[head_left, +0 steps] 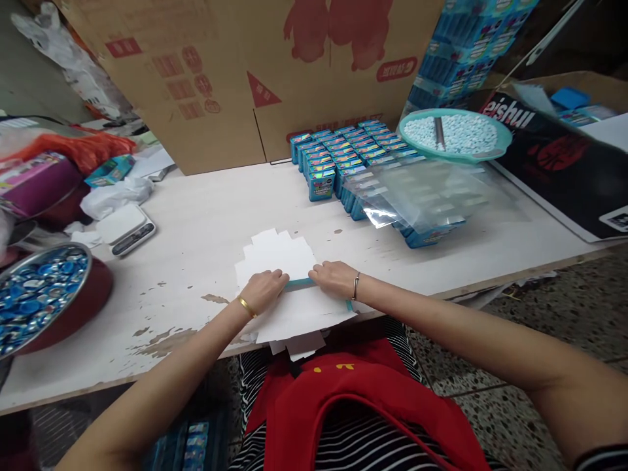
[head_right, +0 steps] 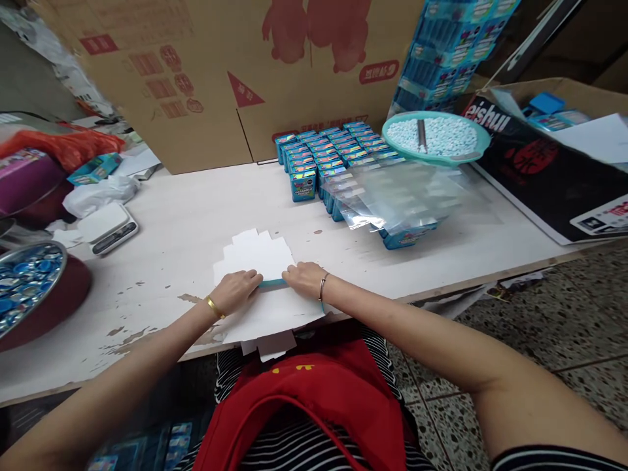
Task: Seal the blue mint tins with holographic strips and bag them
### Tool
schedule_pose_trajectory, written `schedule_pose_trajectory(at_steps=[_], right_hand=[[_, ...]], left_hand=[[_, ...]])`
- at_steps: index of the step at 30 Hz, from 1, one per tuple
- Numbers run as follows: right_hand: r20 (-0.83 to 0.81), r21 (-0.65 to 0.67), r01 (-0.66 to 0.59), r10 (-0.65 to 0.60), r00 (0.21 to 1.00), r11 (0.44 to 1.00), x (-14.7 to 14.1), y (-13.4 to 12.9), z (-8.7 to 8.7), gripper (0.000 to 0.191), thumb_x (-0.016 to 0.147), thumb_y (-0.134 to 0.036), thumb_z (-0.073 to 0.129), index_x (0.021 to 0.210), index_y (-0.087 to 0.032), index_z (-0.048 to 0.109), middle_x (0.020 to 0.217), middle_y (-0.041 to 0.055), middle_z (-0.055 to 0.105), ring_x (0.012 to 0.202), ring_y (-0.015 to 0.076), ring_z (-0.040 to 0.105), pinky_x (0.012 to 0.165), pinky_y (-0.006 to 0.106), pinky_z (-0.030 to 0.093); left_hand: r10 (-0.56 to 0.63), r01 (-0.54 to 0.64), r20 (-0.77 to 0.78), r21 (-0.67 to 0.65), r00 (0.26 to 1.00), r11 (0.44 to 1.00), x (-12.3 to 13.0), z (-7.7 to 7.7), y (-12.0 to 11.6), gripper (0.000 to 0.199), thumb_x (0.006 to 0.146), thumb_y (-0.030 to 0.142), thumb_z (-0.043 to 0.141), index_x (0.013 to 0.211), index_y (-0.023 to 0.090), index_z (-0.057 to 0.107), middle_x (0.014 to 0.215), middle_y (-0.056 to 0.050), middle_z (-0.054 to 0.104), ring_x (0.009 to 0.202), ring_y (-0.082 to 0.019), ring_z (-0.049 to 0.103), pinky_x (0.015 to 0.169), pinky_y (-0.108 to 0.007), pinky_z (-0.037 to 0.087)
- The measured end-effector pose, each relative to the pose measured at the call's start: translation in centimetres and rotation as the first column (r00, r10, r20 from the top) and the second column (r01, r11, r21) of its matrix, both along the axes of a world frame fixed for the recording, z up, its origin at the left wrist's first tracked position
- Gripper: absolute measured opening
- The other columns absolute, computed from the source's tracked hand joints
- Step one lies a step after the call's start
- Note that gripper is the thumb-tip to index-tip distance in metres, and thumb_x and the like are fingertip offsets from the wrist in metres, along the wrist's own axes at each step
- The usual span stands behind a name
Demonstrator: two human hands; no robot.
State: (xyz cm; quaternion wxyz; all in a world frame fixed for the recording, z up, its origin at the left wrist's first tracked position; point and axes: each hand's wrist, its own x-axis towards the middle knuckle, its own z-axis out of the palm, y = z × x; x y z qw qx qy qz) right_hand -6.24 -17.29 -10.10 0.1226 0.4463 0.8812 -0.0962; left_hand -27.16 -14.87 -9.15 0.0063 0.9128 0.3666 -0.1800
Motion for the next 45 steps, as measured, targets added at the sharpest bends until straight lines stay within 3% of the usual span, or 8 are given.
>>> schedule_pose_trajectory(at_steps=[12,16,20,25,30,33,38,45], right_hand=[[0.060,0.084,-0.025,0.020,0.998,0.996,-0.1,-0.5,-0.4,0.030,0.094,-0.006,0.031,0.112,-0.011,0.055,0.105,0.0172,0.061,0.094,0.0246,0.057,0.062,0.029,0.040],[0.036,0.133,-0.025,0.020,0.999,0.991,1.0,0.0,-0.1,0.031,0.094,-0.006,0.031,0.113,-0.012,0.056,0.106,0.0167,0.062,0.095,0.0242,0.056,0.061,0.029,0.037],[0.031,0.125,0.003,-0.007,0.999,0.992,2.0,1.7,-0.3,0.032,0.093,-0.006,0.035,0.113,-0.016,0.059,0.107,0.0142,0.063,0.094,0.0233,0.057,0.061,0.028,0.035],[-0.226,0.081,0.125,-0.104,0.969,0.989,2.9,2.2,0.5,0.033,0.094,-0.024,0.048,0.126,-0.021,0.054,0.108,0.0099,0.065,0.093,0.0221,0.060,0.066,0.029,0.042],[-0.515,0.375,0.176,0.046,0.856,0.910,2.3,-4.0,-0.4,0.046,0.094,-0.036,0.051,0.132,-0.012,0.048,0.123,0.0156,0.061,0.115,0.0271,0.052,0.093,0.041,0.045],[-0.420,0.513,0.140,0.105,0.902,0.847,1.9,-6.9,-3.1,0.047,0.092,-0.025,0.052,0.136,-0.010,0.045,0.134,0.0162,0.055,0.125,0.0294,0.046,0.102,0.045,0.040],[-0.354,0.590,0.162,0.073,0.933,0.791,1.8,-6.4,-6.2,0.046,0.093,-0.023,0.049,0.136,-0.007,0.045,0.141,0.0180,0.048,0.132,0.0308,0.038,0.106,0.048,0.034],[-0.334,0.563,0.106,0.108,0.936,0.820,1.8,-6.3,-6.3,0.034,0.090,-0.010,0.046,0.123,-0.010,0.055,0.097,0.0121,0.061,0.091,0.0240,0.051,0.082,0.039,0.042]], left_hand=[[0.009,-0.010,-0.111,-0.009,0.994,1.000,1.4,-0.6,0.5,0.029,0.092,0.006,0.031,0.106,0.014,0.056,0.099,-0.013,0.060,0.086,-0.023,0.062,0.063,-0.031,0.050],[-0.028,0.034,0.189,-0.030,0.982,0.999,-0.7,1.2,0.0,0.030,0.094,0.020,0.041,0.123,0.016,0.049,0.116,-0.015,0.058,0.100,-0.024,0.058,0.079,-0.038,0.051],[-0.085,0.178,0.513,-0.135,0.854,0.975,-2.8,2.4,-2.9,0.059,0.087,0.051,0.054,0.136,0.021,0.041,0.129,-0.013,0.055,0.114,-0.025,0.054,0.094,-0.039,0.047],[0.116,0.098,0.499,-0.382,0.859,0.919,-2.6,0.5,-4.4,0.027,0.096,0.032,0.038,0.107,0.022,0.061,0.093,-0.004,0.069,0.082,-0.016,0.063,0.075,-0.029,0.047],[0.389,-0.053,0.549,-0.529,0.739,0.847,-1.9,-1.1,-1.8,0.018,0.090,0.034,0.051,0.100,0.020,0.055,0.081,0.000,0.065,0.070,-0.013,0.058,0.067,-0.026,0.046],[0.262,-0.018,0.567,-0.399,0.781,0.917,-1.9,-1.1,-1.8,0.018,0.092,0.033,0.047,0.095,0.019,0.058,0.083,-0.002,0.064,0.074,-0.015,0.057,0.069,-0.028,0.046],[-0.005,-0.054,0.400,0.137,0.916,0.989,-1.6,-1.1,-4.5,0.056,0.087,0.051,0.054,0.133,0.018,0.049,0.114,-0.015,0.060,0.100,-0.029,0.054,0.086,-0.043,0.043],[-0.043,-0.019,0.382,0.156,0.923,0.988,-1.7,-3.7,-6.0,0.045,0.089,0.029,0.052,0.132,0.014,0.048,0.111,-0.015,0.059,0.100,-0.027,0.052,0.084,-0.040,0.044]])
